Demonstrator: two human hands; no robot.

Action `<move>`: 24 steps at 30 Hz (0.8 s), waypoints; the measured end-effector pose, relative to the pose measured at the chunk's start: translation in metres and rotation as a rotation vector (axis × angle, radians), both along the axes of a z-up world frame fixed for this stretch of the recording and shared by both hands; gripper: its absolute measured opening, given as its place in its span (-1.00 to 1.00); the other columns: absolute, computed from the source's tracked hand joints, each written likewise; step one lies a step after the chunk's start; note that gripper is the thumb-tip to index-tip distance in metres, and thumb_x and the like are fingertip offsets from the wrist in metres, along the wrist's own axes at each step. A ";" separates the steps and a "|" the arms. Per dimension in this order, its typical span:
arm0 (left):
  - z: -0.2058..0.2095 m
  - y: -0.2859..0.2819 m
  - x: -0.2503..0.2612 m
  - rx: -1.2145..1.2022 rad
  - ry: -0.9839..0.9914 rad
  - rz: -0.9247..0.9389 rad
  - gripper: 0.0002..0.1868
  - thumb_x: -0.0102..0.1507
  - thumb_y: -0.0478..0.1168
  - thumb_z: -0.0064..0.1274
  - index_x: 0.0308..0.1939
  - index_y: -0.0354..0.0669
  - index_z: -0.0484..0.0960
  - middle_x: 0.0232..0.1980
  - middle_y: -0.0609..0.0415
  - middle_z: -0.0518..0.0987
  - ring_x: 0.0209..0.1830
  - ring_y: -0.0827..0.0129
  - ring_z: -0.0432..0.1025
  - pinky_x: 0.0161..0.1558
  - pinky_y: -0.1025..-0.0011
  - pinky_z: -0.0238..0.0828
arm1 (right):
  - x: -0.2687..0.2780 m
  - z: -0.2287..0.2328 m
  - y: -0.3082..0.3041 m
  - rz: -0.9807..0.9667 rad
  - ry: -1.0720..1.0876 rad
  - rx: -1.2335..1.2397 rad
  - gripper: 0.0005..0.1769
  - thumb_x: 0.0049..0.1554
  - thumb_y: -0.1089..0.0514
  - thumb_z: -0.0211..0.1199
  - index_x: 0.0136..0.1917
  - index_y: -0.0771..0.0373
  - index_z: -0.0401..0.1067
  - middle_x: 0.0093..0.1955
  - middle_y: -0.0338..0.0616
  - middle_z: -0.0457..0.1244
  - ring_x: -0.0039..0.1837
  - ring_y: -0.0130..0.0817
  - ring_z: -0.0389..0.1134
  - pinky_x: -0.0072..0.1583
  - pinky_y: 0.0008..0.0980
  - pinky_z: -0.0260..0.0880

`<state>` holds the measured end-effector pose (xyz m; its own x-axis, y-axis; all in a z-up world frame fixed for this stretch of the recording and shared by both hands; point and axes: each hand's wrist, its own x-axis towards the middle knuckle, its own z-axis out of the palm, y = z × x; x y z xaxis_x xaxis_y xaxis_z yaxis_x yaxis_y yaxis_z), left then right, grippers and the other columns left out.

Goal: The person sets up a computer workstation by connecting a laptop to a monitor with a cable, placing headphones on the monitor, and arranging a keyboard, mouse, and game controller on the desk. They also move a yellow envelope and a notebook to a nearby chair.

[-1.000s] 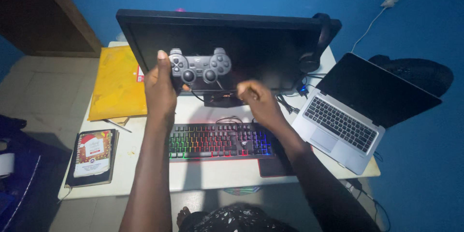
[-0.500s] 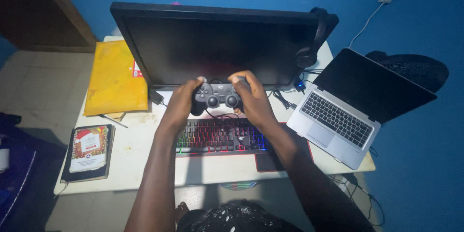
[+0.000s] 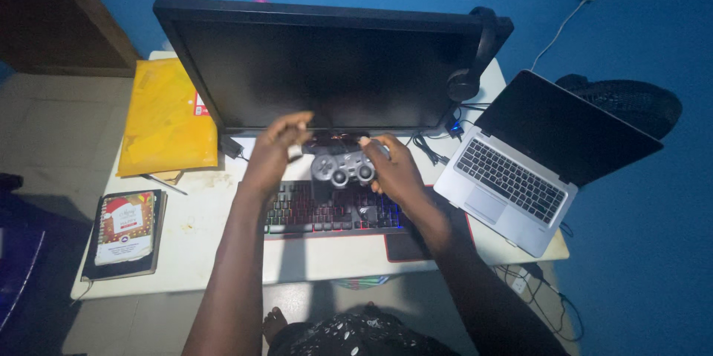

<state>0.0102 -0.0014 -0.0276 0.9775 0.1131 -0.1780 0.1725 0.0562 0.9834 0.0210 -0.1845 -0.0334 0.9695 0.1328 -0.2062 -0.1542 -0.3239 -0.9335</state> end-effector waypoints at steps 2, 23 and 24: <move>-0.004 -0.003 -0.003 0.176 0.244 0.022 -0.66 0.16 0.02 -0.25 -0.06 0.03 0.43 -0.08 0.10 0.46 -0.06 0.40 0.33 -0.03 0.36 0.25 | 0.000 0.000 -0.005 -0.025 -0.026 0.068 -0.57 0.03 -0.13 0.01 -0.10 0.30 0.29 -0.50 -0.23 0.14 -0.55 -0.56 0.11 -0.49 -0.60 0.08; 0.048 -0.042 -0.010 -0.339 -0.290 -0.010 -0.93 0.11 -0.25 -0.02 -0.40 -0.16 0.46 0.11 -0.05 0.39 -0.57 0.54 0.34 -0.69 0.67 0.21 | 0.036 0.005 -0.016 0.154 0.075 0.938 -0.41 0.09 -0.23 -0.28 0.10 0.24 0.22 -0.01 -0.12 0.22 0.03 -0.33 0.25 0.03 -0.30 0.26; 0.051 -0.042 -0.010 -0.361 -0.322 -0.001 -0.93 0.11 -0.25 -0.02 -0.39 -0.16 0.46 0.15 -0.05 0.35 -0.54 0.54 0.36 -0.69 0.67 0.22 | 0.040 0.000 -0.013 0.180 0.031 0.972 -0.43 0.09 -0.21 -0.25 0.11 0.26 0.22 0.03 -0.12 0.21 0.09 -0.30 0.24 0.11 -0.28 0.25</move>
